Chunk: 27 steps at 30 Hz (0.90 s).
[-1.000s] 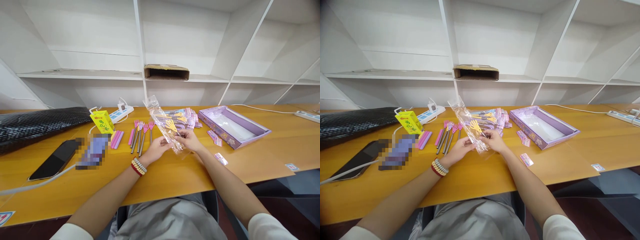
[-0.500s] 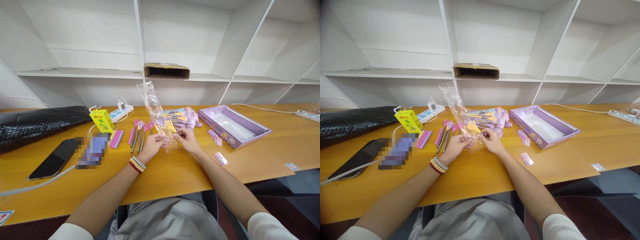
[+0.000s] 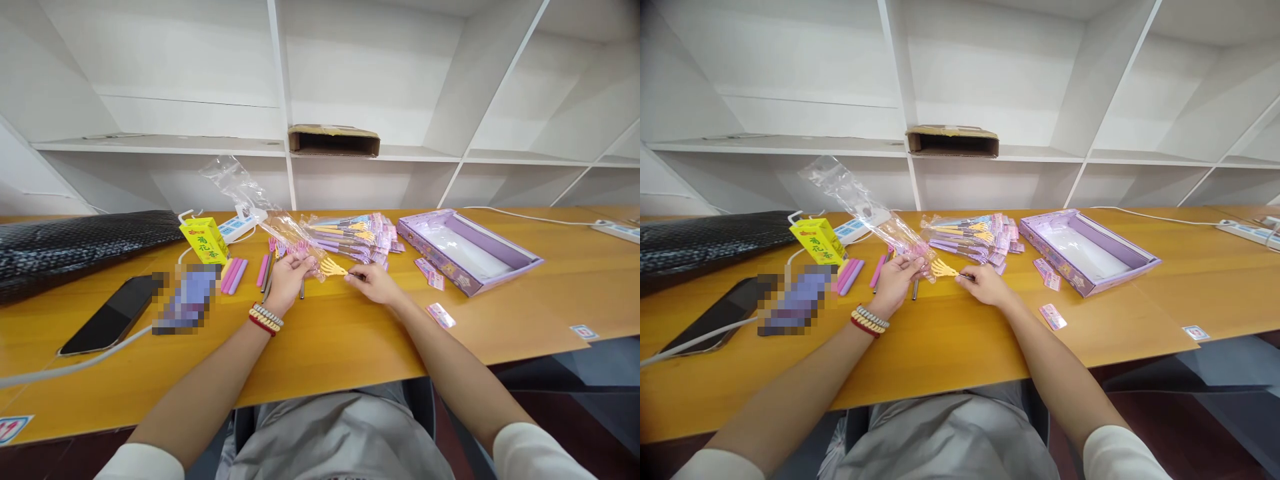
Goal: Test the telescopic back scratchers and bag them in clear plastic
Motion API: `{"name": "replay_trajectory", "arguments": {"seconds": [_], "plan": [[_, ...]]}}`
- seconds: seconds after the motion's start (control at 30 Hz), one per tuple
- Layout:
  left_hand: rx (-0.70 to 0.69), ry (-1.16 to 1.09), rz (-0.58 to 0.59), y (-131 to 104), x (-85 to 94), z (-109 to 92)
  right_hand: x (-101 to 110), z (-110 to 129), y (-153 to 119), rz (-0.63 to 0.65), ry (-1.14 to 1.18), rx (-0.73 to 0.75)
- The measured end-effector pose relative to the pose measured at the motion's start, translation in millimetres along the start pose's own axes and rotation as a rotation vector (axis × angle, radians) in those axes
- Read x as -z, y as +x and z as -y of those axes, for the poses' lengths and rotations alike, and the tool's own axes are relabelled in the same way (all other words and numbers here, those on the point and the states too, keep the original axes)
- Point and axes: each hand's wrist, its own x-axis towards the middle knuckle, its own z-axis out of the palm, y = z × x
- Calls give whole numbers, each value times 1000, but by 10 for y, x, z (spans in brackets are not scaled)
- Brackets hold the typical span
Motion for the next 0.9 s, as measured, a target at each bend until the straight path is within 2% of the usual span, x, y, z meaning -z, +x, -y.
{"name": "replay_trajectory", "arguments": {"seconds": [0.17, 0.5, 0.9], "plan": [[-1, -45, 41, -46, -42, -1, -27, 41, 5, -13, -17, 8], [35, -176, 74, -68, -30, -118, -42, 69, 19, -151, 14, -54], [104, -132, 153, -171, -118, -56, -65, 128, 17, -120, 49, -33]]}}
